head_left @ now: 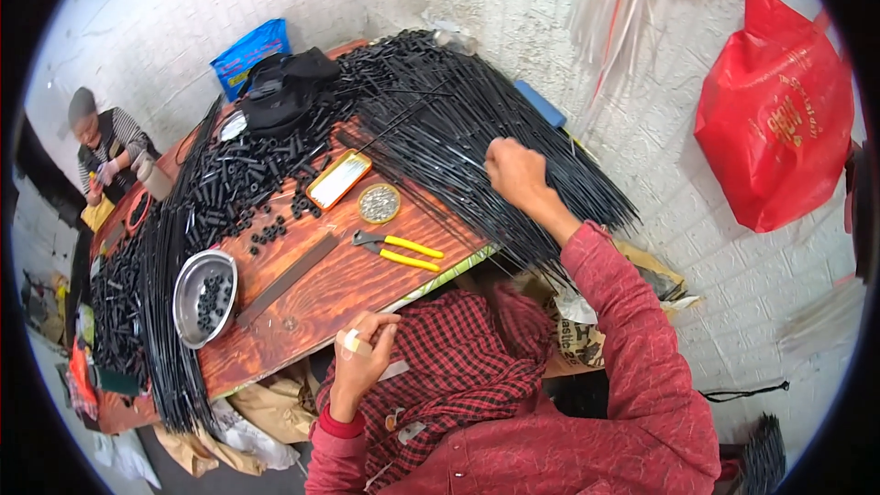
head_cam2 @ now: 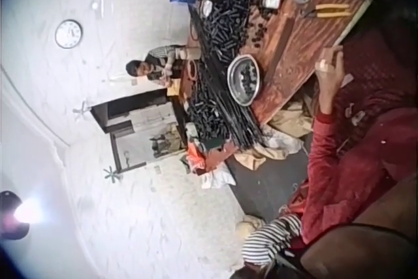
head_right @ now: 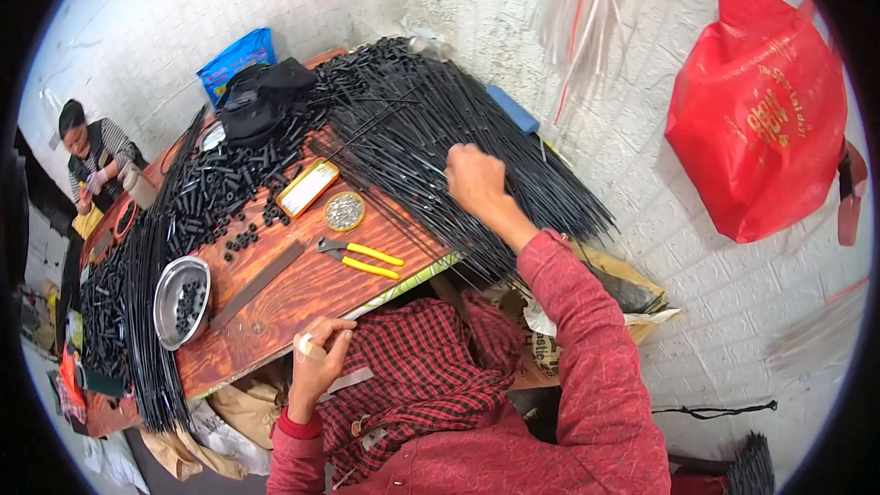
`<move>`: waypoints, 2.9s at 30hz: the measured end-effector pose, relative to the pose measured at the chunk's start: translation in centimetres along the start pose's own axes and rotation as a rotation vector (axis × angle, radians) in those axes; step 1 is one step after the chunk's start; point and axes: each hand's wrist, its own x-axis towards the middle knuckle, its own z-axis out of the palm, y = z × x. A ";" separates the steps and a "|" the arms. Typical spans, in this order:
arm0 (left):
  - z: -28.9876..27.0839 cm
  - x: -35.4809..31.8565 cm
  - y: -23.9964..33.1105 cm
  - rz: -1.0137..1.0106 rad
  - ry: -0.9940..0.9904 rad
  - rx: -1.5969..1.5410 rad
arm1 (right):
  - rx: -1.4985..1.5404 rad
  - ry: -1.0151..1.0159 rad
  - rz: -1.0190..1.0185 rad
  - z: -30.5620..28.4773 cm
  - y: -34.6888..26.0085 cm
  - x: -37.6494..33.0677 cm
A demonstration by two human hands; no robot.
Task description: Assembling small plastic caps and components onto metal umbrella ribs.
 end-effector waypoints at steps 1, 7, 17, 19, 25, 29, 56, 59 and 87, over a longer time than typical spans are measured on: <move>0.1 0.2 0.3 -0.014 -0.009 0.004 | -0.066 0.025 0.068 -0.6 1.4 0.6; 2.4 1.3 0.2 -0.037 -0.095 -0.067 | -0.233 -0.090 0.350 -0.8 7.0 1.9; 4.5 2.4 1.4 0.023 -0.137 -0.044 | -0.091 -0.138 0.399 0.5 8.6 3.5; 4.6 2.3 1.2 0.001 -0.144 -0.038 | -0.017 -0.251 0.465 0.0 8.9 4.0; 4.6 1.7 1.0 -0.032 -0.142 -0.028 | 0.151 -0.340 0.579 -1.4 9.8 5.4; 4.8 1.1 0.2 -0.068 -0.120 -0.064 | 0.133 -0.173 0.506 0.0 10.2 4.2; 3.7 0.0 0.2 -0.150 -0.099 -0.133 | 0.248 0.053 0.234 -8.1 10.8 14.2; 3.6 -0.8 0.4 -0.147 -0.098 -0.131 | 0.150 0.342 0.179 -9.8 11.4 16.0; 5.9 8.0 6.4 0.138 0.168 -0.209 | 1.187 0.000 0.016 -25.0 -14.7 16.7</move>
